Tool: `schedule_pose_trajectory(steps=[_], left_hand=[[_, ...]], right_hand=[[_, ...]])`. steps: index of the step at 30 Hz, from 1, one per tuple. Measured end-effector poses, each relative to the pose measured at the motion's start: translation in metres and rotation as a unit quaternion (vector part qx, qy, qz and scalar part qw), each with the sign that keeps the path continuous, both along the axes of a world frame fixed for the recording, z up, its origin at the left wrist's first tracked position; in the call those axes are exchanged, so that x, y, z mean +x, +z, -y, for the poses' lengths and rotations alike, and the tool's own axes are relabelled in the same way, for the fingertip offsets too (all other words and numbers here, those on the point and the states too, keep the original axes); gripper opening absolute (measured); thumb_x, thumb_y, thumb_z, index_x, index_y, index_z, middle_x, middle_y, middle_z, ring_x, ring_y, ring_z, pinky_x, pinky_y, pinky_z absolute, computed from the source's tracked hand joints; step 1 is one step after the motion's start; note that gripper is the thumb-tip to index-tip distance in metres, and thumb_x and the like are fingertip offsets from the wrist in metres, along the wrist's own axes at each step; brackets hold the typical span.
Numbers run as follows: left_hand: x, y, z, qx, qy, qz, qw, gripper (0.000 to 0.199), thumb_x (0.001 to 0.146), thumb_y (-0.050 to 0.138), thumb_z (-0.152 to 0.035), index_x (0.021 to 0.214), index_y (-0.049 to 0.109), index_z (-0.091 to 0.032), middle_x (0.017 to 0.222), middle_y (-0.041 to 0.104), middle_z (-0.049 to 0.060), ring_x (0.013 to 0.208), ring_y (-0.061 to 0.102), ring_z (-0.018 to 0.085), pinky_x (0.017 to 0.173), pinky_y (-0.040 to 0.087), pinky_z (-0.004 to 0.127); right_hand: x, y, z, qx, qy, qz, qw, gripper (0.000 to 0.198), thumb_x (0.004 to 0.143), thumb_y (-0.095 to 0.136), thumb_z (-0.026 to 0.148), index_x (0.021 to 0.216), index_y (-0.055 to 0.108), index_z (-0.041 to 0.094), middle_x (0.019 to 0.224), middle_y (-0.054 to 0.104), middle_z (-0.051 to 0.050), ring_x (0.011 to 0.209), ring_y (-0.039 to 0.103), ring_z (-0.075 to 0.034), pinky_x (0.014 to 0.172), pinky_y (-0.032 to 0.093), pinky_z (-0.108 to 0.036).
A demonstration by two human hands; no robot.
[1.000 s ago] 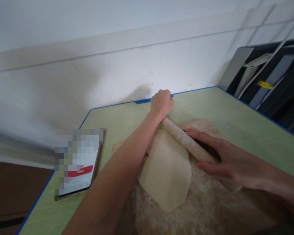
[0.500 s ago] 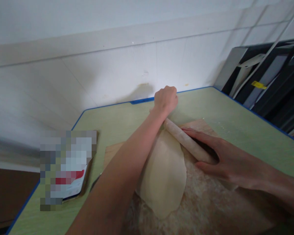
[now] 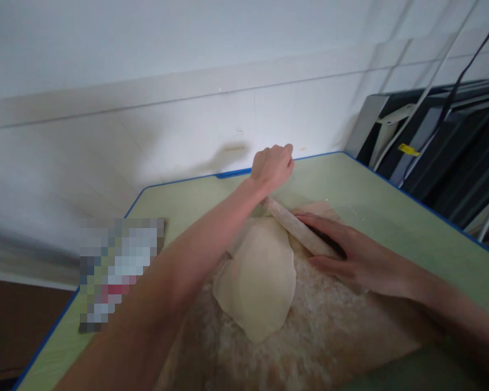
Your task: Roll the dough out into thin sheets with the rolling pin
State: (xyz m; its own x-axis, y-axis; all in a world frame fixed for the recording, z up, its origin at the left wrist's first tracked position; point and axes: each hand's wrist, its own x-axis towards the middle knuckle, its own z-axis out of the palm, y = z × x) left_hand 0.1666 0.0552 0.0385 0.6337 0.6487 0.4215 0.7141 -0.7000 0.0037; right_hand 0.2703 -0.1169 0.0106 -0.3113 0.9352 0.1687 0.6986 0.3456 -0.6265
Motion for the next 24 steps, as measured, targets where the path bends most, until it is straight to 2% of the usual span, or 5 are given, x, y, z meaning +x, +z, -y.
schedule_pose_trajectory(steps=[5,8,11,16,24], left_hand=[[-0.068,0.019,0.057,0.016,-0.074,-0.052,0.996,0.023,0.086,0.039,-0.017,0.098,0.058,-0.016,0.091,0.064,0.007,0.088,0.059,0.022,0.076,0.042,0.032],[-0.110,0.016,0.102,-0.016,-0.174,-0.111,0.978,0.028,0.088,0.036,-0.020,0.109,0.054,-0.016,0.116,0.056,0.010,0.106,0.051,0.021,0.088,0.040,0.031],[-0.137,0.004,0.140,-0.094,-0.218,-0.125,0.963,0.040,0.087,0.044,-0.030,0.125,0.044,-0.017,0.138,0.037,0.010,0.126,0.031,0.021,0.104,0.025,0.033],[-0.141,-0.015,0.168,-0.190,-0.199,-0.128,0.953,0.072,0.081,0.052,-0.049,0.138,0.024,-0.016,0.145,0.017,0.012,0.134,0.007,0.026,0.107,0.012,0.045],[-0.133,-0.027,0.167,-0.166,-0.197,-0.145,0.955,0.050,0.091,0.035,-0.044,0.136,0.029,-0.024,0.146,0.014,0.012,0.134,0.004,0.027,0.104,0.011,0.053]], right_hand=[[-0.002,0.004,0.001,0.024,0.002,-0.022,0.999,0.044,0.074,0.051,0.020,0.119,0.047,0.022,0.117,0.055,-0.006,0.110,0.048,-0.023,0.097,0.036,-0.041],[-0.004,0.004,0.001,0.028,-0.006,-0.049,0.998,0.042,0.073,0.051,0.017,0.115,0.049,0.021,0.113,0.057,-0.006,0.106,0.052,-0.022,0.093,0.040,-0.038],[-0.003,0.000,-0.001,0.011,0.008,-0.090,0.996,0.044,0.074,0.050,0.016,0.118,0.047,0.018,0.115,0.055,-0.007,0.107,0.051,-0.021,0.092,0.041,-0.036],[0.005,-0.007,-0.006,0.005,0.045,-0.106,0.993,0.046,0.076,0.050,0.019,0.122,0.044,0.019,0.121,0.050,-0.008,0.114,0.046,-0.022,0.098,0.035,-0.040],[0.013,-0.014,-0.011,0.028,0.078,-0.074,0.994,0.041,0.079,0.050,0.027,0.120,0.049,0.027,0.134,0.041,-0.004,0.124,0.034,-0.023,0.102,0.029,-0.043]])
